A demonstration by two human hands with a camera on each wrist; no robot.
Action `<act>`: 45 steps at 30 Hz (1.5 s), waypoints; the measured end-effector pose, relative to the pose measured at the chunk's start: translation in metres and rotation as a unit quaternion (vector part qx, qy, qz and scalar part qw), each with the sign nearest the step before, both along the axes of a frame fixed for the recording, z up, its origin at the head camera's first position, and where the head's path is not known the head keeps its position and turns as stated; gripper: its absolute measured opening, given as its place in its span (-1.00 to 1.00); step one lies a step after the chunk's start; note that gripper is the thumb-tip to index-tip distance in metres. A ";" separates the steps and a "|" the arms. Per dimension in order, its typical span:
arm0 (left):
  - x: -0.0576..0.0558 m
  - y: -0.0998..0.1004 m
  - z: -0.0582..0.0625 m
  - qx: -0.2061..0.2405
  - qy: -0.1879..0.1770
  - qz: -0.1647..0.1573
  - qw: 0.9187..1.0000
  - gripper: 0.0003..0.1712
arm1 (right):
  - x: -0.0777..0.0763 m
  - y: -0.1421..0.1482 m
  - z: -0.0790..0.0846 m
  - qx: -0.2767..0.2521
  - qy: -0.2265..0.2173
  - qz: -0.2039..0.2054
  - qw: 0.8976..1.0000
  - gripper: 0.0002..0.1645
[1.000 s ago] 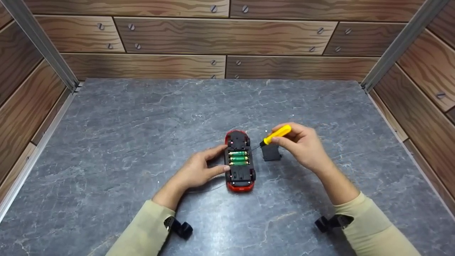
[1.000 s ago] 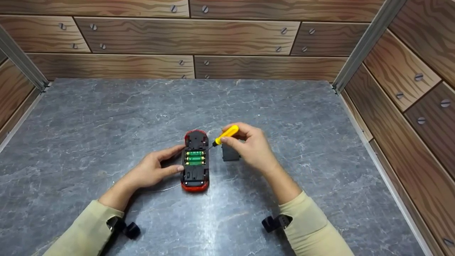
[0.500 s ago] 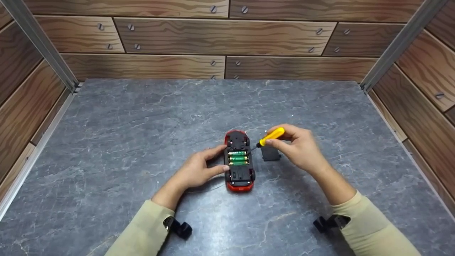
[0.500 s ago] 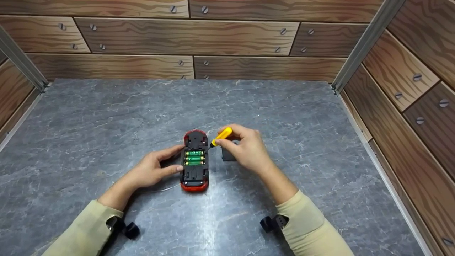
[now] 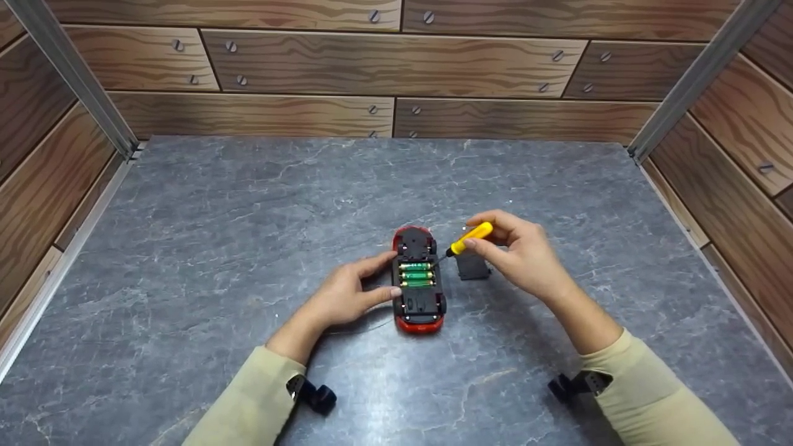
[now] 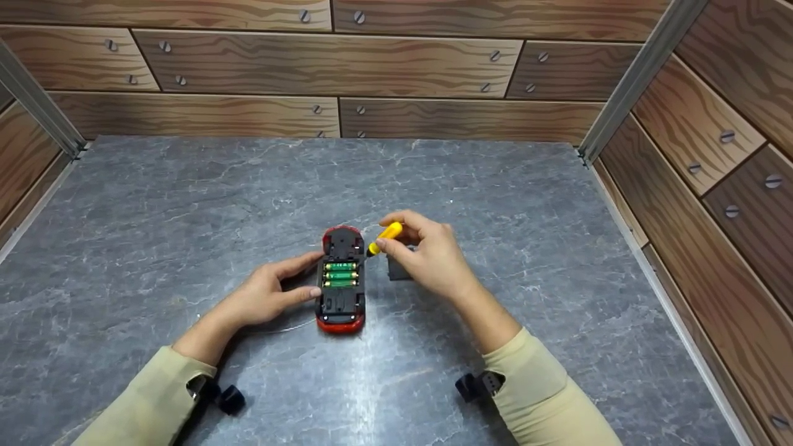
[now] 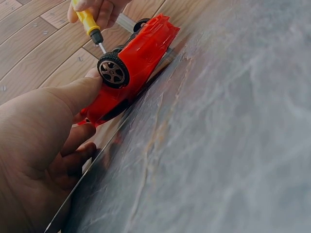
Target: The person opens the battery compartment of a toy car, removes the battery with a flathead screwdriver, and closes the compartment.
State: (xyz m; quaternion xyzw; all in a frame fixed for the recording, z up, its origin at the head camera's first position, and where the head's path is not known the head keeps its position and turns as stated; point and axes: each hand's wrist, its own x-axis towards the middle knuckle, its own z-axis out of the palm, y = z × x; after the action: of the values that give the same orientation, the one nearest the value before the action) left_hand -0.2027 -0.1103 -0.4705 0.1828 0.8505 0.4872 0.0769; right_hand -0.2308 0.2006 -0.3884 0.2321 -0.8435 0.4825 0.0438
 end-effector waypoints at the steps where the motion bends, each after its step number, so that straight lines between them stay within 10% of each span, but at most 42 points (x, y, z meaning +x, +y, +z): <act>1: 0.000 0.000 0.000 0.000 0.000 0.000 1.000 -0.14 | -0.001 0.000 0.000 -0.002 0.001 0.003 1.000 -0.74; 23: -0.002 0.003 0.002 -0.011 0.000 0.003 1.000 -0.15 | -0.005 -0.005 0.006 0.003 -0.018 0.007 1.000 -0.86; 45: -0.001 0.002 0.000 -0.005 0.002 -0.003 1.000 -0.15 | -0.014 0.009 -0.014 -0.125 -0.102 0.029 0.986 -0.83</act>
State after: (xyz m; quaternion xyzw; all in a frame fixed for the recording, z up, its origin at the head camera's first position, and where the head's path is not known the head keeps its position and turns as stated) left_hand -0.2038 -0.1078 -0.4703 0.1859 0.8524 0.4824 0.0779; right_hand -0.2447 0.2100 -0.4023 0.1987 -0.7694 0.6065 -0.0281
